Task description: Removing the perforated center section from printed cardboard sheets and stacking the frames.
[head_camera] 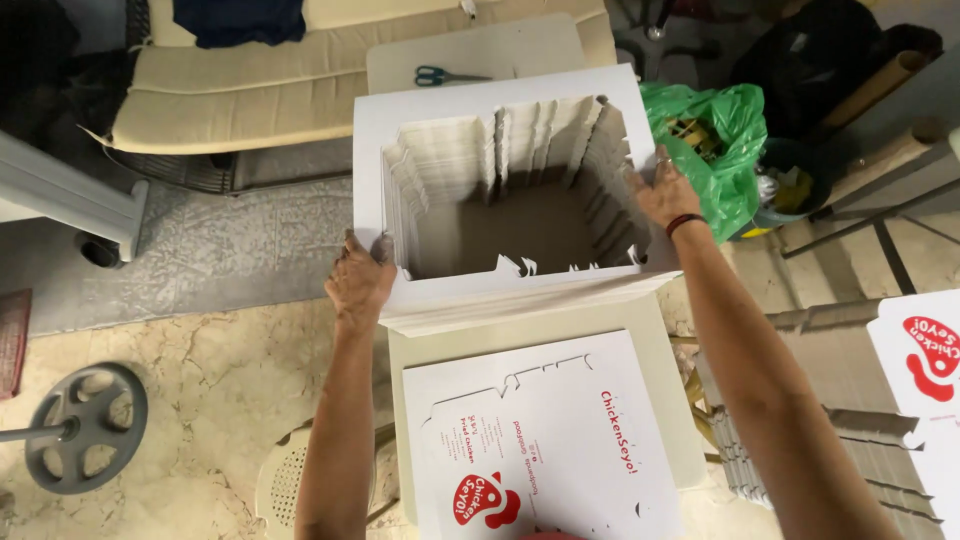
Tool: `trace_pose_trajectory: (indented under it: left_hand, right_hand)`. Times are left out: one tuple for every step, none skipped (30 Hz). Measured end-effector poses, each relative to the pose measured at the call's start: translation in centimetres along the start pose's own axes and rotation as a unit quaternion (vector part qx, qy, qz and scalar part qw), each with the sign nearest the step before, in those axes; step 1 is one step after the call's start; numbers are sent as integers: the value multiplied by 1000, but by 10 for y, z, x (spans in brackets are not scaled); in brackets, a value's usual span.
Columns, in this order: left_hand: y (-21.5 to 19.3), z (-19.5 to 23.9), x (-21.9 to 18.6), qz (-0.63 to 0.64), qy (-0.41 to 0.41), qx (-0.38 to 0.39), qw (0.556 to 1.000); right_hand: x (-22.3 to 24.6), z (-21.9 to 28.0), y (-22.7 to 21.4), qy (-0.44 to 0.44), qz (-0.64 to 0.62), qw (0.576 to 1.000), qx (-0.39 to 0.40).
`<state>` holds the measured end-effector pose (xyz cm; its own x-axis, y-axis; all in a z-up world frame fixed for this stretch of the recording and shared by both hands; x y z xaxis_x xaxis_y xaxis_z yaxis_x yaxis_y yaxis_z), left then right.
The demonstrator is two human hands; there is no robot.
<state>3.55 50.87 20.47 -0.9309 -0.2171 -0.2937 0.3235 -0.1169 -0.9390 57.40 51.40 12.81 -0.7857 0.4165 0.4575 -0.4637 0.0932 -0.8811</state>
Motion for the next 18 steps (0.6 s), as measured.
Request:
trace_pose_trajectory:
  left_hand:
    - [-8, 8, -4, -16, 9, 9, 1000]
    - [-17, 18, -8, -19, 9, 17, 1000]
    - [-27, 22, -17, -45, 16, 7, 999]
    - [-39, 27, -25, -71, 23, -4, 997]
    - [-29, 14, -24, -70, 25, -3, 997]
    - [-19, 2, -23, -86, 32, -1, 996]
    - [-7, -8, -20, -104, 39, 2, 994]
    - [-10, -1, -18, -106, 40, 5, 994]
    - [-17, 2, -21, -96, 32, 13, 995]
    - [-23, 5, -25, -87, 25, 21, 996]
    - [-39, 23, -21, -95, 31, 29, 995]
    - [-55, 40, -20, -89, 58, -13, 994]
    - [-66, 56, -25, -82, 94, -48, 991]
    - [-54, 75, 7, -90, 109, -33, 989]
    - [-43, 88, 33, 70, 100, -105, 987]
    - [-33, 100, 60, 230, 81, -168, 955]
    - [-6, 134, 88, 234, 101, -145, 956]
    - [15, 169, 112, 294, 6, -117, 949]
  right_hand:
    - [1, 5, -4, -23, 75, 997, -7]
    - [9, 17, -17, -17, 77, 997, 0]
    - [21, 21, -35, -24, 102, 994, -4]
    - [34, 25, -53, -31, 128, 991, -7]
    - [34, 14, -50, -29, 129, 991, -8]
    - [33, 4, -47, -26, 152, 988, 7]
    - [30, -4, -40, -23, 173, 984, 24]
    - [30, 0, -37, -21, 172, 984, 26]
    - [34, 0, -38, -20, 179, 983, 30]
    - [36, -2, -40, -19, 185, 982, 34]
    - [42, 4, -45, -8, 181, 983, 40]
    - [47, 8, -50, -36, 157, 987, 18]
    - [40, 16, -57, -52, 133, 990, -5]
    - [67, 63, -50, -30, 131, 991, 1]
    - [99, 106, -69, -164, -31, 978, -125]
    - [124, 150, -109, -291, -182, 906, -249]
    - [133, 190, -86, -268, -168, 912, -261]
    - [143, 230, -67, -347, -429, 828, 100]
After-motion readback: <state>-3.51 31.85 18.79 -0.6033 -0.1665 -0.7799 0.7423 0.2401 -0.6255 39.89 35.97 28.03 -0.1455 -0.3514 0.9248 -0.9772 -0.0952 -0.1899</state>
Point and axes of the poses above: each hand's wrist, its own z-axis away from the middle knuckle, its own y-axis out of the palm, x = y × z, the point moved 2 cm from there along -z, towards the middle knuckle, and after that the axes turned 3 degrees about x, right-handed, at the moved point
